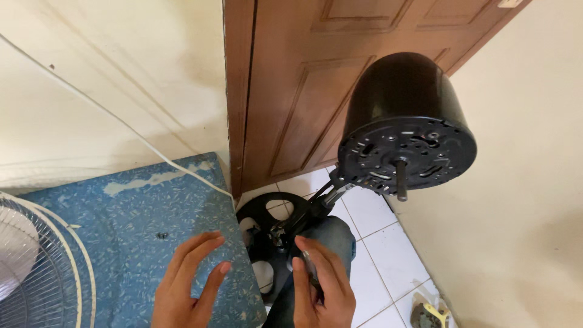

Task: The person uses a screwdriver to remove screws from the rear housing of an electric fan motor. They loosen and remove several screws around the perimeter of the motor casing while seated on a stool.

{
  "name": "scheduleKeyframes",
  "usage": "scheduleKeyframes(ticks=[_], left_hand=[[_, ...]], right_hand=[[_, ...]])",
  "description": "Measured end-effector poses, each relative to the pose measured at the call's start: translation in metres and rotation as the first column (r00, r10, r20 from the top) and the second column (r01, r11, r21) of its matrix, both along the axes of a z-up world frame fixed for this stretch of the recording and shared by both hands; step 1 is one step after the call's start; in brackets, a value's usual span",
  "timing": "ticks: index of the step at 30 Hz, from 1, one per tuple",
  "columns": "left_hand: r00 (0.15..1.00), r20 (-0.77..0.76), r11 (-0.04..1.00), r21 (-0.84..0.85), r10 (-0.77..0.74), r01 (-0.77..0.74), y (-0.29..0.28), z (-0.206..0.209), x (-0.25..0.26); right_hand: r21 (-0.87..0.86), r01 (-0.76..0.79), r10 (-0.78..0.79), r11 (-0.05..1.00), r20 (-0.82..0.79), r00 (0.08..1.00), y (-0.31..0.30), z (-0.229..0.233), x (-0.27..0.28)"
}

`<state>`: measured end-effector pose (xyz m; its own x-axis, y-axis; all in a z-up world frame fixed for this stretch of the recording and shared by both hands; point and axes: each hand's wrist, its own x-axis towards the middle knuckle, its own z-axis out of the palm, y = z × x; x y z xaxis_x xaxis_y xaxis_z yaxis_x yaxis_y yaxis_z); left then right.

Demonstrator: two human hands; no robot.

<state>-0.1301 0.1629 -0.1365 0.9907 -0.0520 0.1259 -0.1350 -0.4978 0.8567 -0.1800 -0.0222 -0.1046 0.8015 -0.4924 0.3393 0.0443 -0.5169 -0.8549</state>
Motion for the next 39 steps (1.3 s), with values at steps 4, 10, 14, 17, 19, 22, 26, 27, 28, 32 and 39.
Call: scheduleKeyframes(ticks=[4,10,14,17,19,22,26,27,28,32,39], left_hand=[[0.998,0.058,1.0,-0.004,0.031,-0.03,0.015,-0.016,-0.007],[0.998,-0.026,0.996,0.072,0.063,-0.061,0.032,-0.039,-0.013],[0.995,-0.031,0.989,0.115,0.099,-0.095,0.041,-0.049,-0.02],[0.991,-0.051,0.983,0.142,0.123,-0.115,0.049,-0.056,-0.027],[0.993,-0.008,0.985,0.127,0.116,-0.114,0.052,-0.062,-0.03],[0.993,0.091,0.987,0.138,0.073,-0.085,0.06,-0.07,-0.029],[0.985,0.172,0.991,0.128,0.028,-0.05,0.068,-0.076,-0.035],[0.987,0.161,0.989,0.136,0.025,-0.048,0.069,-0.077,-0.037],[0.989,0.149,0.988,0.145,0.023,-0.045,0.07,-0.078,-0.039],[0.98,0.196,0.987,0.154,0.014,-0.045,0.074,-0.077,-0.044],[0.981,0.181,0.977,0.186,0.067,-0.1,0.084,-0.08,-0.051]], right_hand=[[-0.069,-0.051,0.053,0.996,0.027,0.998,0.012,-0.006,0.0],[0.056,-0.043,0.057,0.997,-0.26,0.964,0.024,-0.008,0.002],[0.063,-0.104,0.117,0.993,-0.259,0.959,0.026,-0.014,0.001],[0.004,-0.159,0.157,0.987,-0.157,0.975,0.03,-0.021,-0.002],[0.003,-0.183,0.181,0.983,-0.152,0.972,0.032,-0.025,-0.004],[0.003,-0.222,0.219,0.975,-0.159,0.963,0.036,-0.03,-0.005],[0.006,-0.23,0.228,0.973,-0.169,0.959,0.046,-0.036,-0.007],[0.007,-0.24,0.238,0.971,-0.155,0.959,0.048,-0.037,-0.009],[-0.021,-0.254,0.249,0.967,-0.139,0.958,0.051,-0.038,-0.01],[-0.087,-0.313,0.302,0.946,-0.122,0.945,0.06,-0.042,-0.011],[-0.039,-0.355,0.334,0.934,-0.259,0.906,0.072,-0.054,-0.009]])
